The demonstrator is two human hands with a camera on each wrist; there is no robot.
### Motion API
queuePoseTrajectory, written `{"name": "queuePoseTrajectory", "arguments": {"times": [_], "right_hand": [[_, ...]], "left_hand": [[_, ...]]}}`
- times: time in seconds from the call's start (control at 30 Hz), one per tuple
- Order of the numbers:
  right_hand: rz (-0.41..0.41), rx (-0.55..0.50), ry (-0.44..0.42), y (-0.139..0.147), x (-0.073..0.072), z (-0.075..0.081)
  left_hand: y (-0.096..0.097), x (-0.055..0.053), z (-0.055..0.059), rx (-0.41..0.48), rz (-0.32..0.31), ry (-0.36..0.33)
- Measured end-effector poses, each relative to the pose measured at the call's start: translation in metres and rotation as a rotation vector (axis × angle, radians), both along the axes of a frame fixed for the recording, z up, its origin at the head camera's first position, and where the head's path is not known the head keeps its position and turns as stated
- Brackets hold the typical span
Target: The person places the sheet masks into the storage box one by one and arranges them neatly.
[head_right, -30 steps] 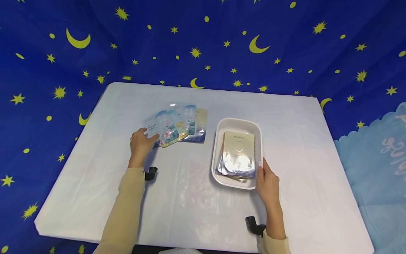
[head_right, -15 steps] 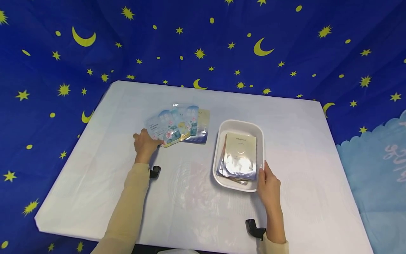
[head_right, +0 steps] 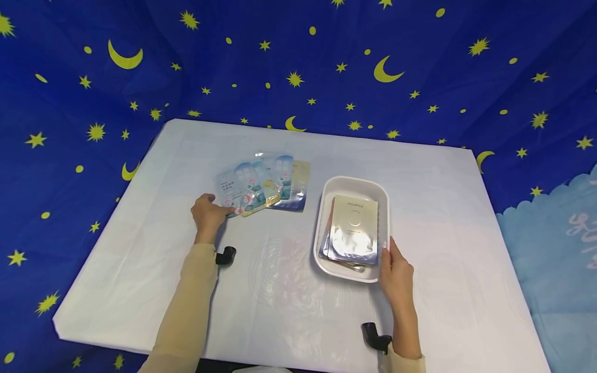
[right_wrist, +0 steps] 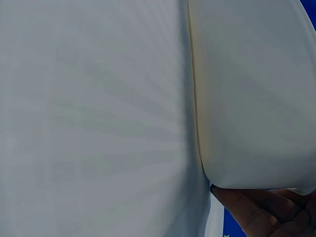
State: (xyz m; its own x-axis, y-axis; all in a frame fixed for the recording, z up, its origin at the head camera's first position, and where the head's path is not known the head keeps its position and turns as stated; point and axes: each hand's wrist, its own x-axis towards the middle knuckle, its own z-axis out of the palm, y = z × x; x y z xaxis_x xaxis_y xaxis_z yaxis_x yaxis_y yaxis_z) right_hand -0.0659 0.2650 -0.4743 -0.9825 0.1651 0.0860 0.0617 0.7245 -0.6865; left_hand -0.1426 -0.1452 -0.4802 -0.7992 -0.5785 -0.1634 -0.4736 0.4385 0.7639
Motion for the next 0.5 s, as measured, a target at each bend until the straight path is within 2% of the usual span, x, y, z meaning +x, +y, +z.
{"name": "queuePoseTrajectory", "arguments": {"times": [0.1,0.3,0.5], "right_hand": [[0.003,0.0,0.007,0.0002,-0.0002,-0.0006],[0.011,-0.005,0.018,0.0005,-0.0016,-0.0027],[0.009,-0.005,0.012,0.0006,-0.002,-0.0026]], "left_hand": [[-0.001,0.0005,-0.0007,0.023,0.024,-0.003],[-0.0029,0.0042,-0.0022,0.106,0.092,0.052],[-0.0049,0.0051,-0.0031,0.269,0.14,0.077]]}}
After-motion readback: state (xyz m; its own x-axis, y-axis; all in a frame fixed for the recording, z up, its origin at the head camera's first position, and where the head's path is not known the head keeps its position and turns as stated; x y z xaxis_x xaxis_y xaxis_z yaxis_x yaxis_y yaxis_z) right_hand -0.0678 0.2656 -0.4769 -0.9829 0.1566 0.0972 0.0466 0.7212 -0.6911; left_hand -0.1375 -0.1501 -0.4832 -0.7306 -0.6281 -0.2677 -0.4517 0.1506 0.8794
